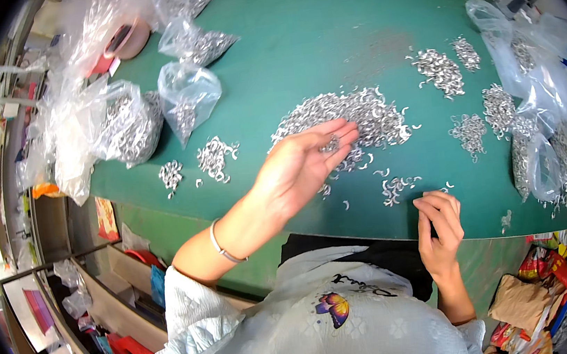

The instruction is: The person sorts small crescent-shaped metal components by hand on a green workbench, organizing them into piles and moving them toward plastic containers.

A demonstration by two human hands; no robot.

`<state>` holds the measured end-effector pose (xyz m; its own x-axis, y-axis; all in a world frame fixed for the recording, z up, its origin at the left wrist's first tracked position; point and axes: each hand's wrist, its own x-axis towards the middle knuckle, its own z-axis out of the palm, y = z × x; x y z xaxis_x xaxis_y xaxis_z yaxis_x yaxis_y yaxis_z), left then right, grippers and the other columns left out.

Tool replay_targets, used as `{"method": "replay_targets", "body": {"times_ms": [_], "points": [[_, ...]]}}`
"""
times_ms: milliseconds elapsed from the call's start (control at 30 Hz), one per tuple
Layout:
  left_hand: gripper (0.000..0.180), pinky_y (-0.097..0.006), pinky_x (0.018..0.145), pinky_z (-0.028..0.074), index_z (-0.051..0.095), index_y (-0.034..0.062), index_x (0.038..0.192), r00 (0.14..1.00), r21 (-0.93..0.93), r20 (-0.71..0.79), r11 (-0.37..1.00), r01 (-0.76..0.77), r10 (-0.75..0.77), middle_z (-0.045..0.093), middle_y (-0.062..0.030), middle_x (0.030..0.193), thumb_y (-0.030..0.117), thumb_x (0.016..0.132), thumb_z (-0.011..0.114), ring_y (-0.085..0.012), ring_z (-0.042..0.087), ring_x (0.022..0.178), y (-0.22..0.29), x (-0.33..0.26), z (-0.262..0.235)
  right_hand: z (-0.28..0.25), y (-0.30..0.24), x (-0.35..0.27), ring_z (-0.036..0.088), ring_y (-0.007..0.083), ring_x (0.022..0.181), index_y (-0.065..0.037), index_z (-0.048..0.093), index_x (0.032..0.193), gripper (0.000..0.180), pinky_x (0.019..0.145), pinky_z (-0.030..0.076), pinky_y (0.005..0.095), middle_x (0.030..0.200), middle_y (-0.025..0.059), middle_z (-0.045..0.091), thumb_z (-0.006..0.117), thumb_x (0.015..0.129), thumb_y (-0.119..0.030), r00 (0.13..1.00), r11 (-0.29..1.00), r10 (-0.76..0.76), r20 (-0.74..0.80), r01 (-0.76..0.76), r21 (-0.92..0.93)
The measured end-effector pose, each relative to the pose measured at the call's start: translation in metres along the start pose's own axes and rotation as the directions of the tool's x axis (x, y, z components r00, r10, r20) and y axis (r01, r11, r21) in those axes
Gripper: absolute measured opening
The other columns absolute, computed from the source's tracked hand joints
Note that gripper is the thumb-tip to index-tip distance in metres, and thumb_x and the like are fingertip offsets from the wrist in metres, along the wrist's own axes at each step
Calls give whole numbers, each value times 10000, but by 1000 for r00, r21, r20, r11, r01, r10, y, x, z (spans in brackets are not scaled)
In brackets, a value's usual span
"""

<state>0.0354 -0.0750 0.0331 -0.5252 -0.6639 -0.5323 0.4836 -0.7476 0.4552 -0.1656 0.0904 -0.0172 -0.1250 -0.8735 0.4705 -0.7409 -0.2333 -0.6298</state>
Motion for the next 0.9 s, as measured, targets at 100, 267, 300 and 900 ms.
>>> {"method": "replay_targets", "body": {"times_ms": [100, 267, 300, 900], "points": [[315, -406, 1078, 439, 430, -210, 1196, 999, 49, 12, 998, 41, -41, 430, -302, 1312, 9, 974, 383, -366, 476, 1249, -4, 44, 28, -11, 10, -4, 619, 300, 878, 31, 681, 915, 198, 794, 440, 395, 905, 122, 635, 628, 745, 118, 998, 995, 12, -58, -18, -96], [307, -405, 1014, 482, 403, -182, 1185, 998, 202, 54, 979, 0, -11, 451, -306, 1255, 54, 996, 353, -359, 527, 1146, -9, 126, 83, -13, 23, -11, 613, 327, 873, 39, 666, 938, 196, 799, 441, 416, 901, 143, 625, 607, 769, 121, 994, 992, 34, -102, -46, -121], [315, -400, 1005, 486, 405, -180, 1186, 997, 227, 75, 974, -9, -9, 455, -305, 1255, 67, 999, 352, -357, 530, 1144, -10, 145, 94, -9, 26, -14, 616, 326, 865, 36, 673, 929, 214, 777, 450, 424, 894, 139, 616, 615, 738, 116, 991, 992, 14, -130, -30, -124], [524, -442, 1192, 160, 381, -50, 1398, 953, 638, 302, 739, -214, 15, 364, -258, 1478, 337, 1049, 328, -332, 254, 1438, -42, 272, 194, -6, 33, -17, 613, 285, 809, 22, 698, 934, 281, 671, 472, 414, 850, 113, 601, 645, 660, 57, 985, 987, -10, -173, -18, -160]]}}
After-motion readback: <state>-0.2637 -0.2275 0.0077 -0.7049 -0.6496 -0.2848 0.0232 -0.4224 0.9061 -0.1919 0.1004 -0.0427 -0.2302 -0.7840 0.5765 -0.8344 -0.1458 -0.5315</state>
